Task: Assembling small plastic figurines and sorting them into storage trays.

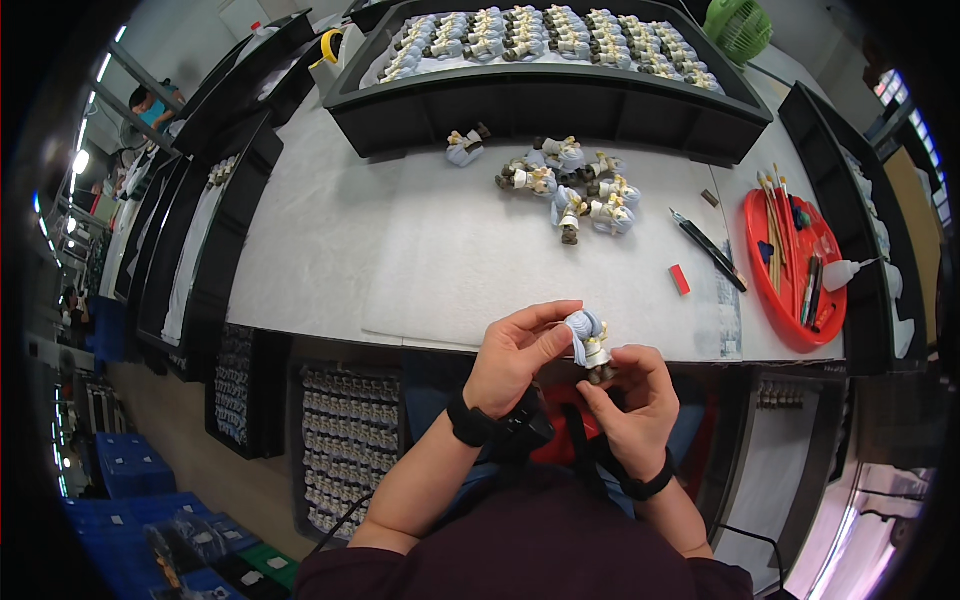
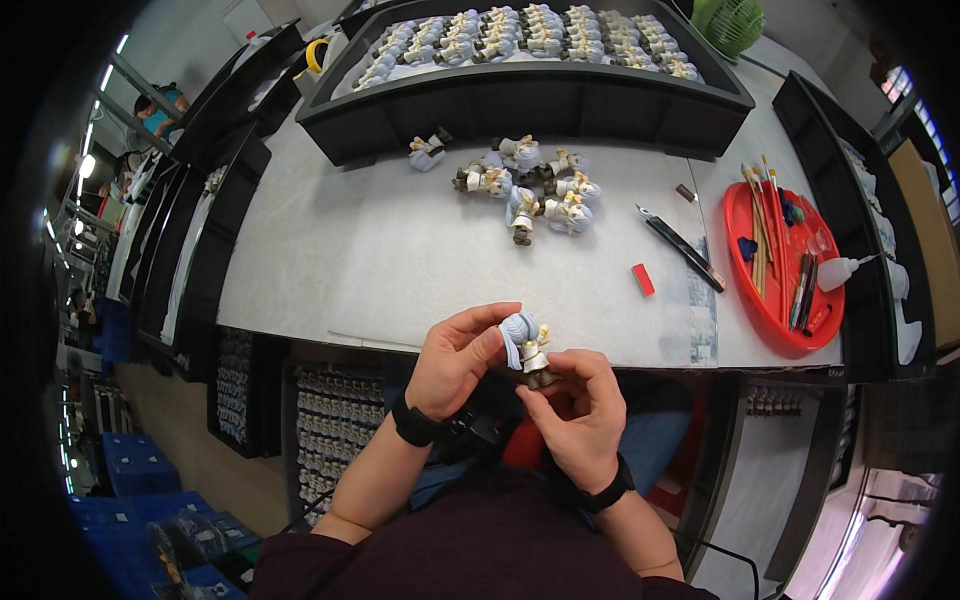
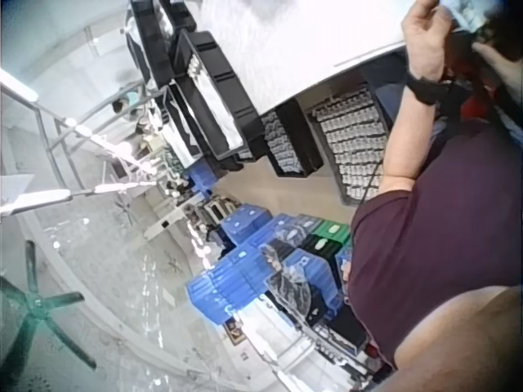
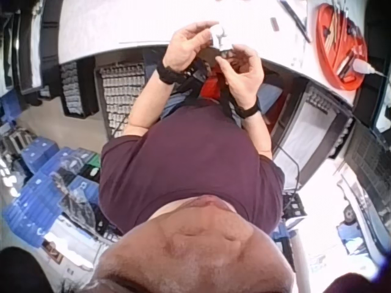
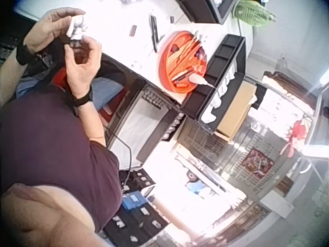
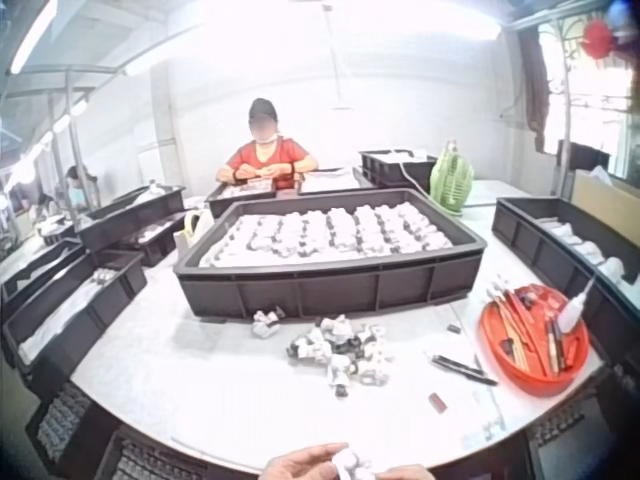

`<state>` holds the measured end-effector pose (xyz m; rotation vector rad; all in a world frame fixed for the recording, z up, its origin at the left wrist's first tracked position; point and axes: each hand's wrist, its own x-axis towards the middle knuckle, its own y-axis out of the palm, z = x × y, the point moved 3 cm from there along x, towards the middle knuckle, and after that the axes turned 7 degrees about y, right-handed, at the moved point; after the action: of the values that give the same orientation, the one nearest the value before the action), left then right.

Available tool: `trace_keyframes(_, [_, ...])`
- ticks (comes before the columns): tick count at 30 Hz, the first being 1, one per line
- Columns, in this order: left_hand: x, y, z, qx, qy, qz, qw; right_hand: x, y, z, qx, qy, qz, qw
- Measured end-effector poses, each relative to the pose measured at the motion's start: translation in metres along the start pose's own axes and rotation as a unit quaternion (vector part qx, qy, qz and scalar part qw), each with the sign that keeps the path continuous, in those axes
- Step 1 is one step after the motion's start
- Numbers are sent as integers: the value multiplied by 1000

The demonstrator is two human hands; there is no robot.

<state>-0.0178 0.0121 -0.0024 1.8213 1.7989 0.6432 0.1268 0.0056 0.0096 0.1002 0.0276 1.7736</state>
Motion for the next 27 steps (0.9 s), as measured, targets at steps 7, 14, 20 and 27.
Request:
trace_keyframes(7, [7,5,1,69,25,32,997,5,-15,1,-38,-36,-14,999])
trace_keyframes(14, [11,53,22,181,83,181,963,3,-69,7,-83,-17,15,996])
trace_keyframes(20, [12,85,40,475,204,155,842,-26,-168,23,-144,-78,-117,979])
trace_keyframes(27, [16,91,65,658,288,93,689,-82,-400,-28,-175,-22,-560,809])
